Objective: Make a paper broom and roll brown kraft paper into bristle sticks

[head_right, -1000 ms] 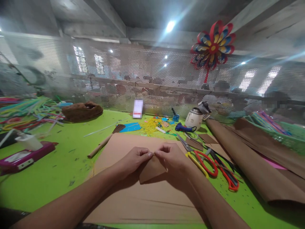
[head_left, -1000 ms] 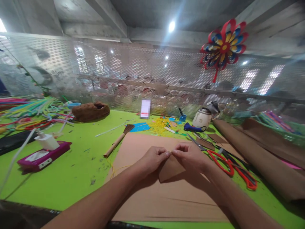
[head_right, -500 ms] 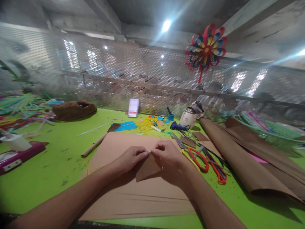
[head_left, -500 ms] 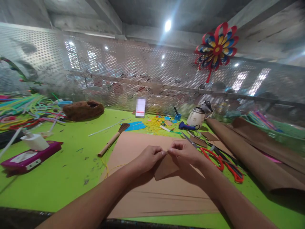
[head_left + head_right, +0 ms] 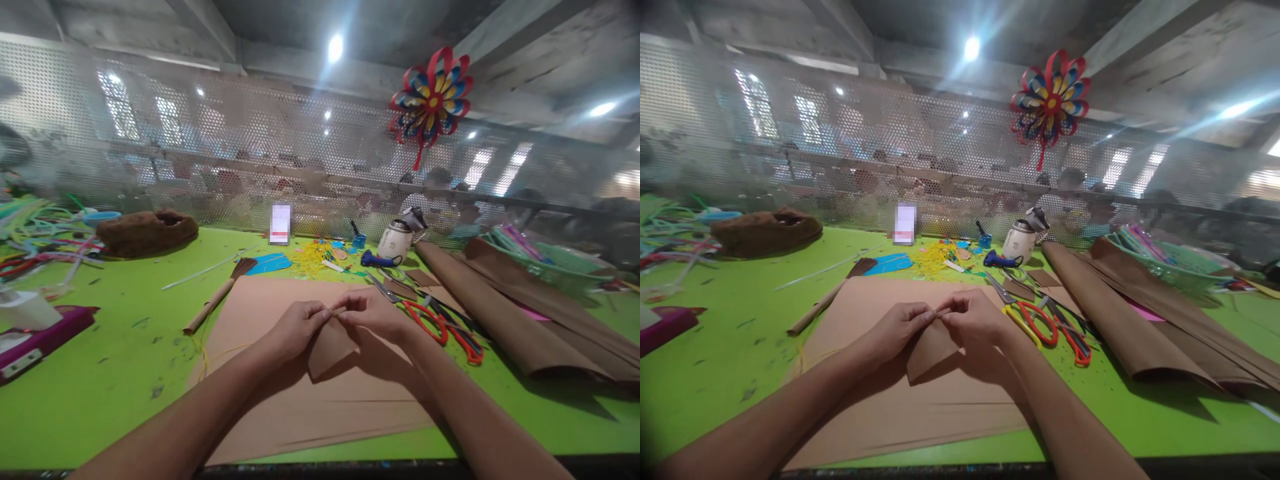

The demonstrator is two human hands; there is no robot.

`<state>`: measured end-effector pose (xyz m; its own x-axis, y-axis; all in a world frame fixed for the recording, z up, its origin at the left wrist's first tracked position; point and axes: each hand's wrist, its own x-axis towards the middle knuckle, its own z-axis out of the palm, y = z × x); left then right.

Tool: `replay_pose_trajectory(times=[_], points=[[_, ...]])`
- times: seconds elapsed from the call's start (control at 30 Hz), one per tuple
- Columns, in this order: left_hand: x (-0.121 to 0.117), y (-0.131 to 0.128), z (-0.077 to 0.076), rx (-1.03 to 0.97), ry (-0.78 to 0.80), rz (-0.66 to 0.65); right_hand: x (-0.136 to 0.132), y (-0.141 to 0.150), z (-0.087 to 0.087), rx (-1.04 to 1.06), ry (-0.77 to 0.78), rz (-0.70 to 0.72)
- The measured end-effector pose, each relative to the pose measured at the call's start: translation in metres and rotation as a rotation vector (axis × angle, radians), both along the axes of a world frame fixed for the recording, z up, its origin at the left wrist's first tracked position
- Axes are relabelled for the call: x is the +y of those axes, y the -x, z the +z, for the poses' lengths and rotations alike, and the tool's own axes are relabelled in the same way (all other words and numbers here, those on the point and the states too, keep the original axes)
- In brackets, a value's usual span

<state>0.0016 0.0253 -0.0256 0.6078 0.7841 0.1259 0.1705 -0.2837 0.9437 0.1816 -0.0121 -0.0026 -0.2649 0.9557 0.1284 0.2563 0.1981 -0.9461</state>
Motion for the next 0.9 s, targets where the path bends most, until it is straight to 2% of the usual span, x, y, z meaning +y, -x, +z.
replay_pose_trajectory(times=[0.17,0.33,0.57,0.9], points=[[-0.002,0.001,0.004,-0.034,-0.014,-0.021,0.003,-0.008,-0.001,0.017,-0.026,-0.01],[-0.005,0.003,0.005,-0.102,0.146,-0.064,0.004,-0.011,-0.003,0.024,-0.024,0.005],[-0.003,0.003,-0.001,-0.093,0.236,-0.053,0.003,-0.013,0.0,0.027,-0.002,0.029],[-0.002,0.0,-0.003,-0.108,0.23,-0.03,0.005,-0.012,-0.003,0.079,0.011,-0.016]])
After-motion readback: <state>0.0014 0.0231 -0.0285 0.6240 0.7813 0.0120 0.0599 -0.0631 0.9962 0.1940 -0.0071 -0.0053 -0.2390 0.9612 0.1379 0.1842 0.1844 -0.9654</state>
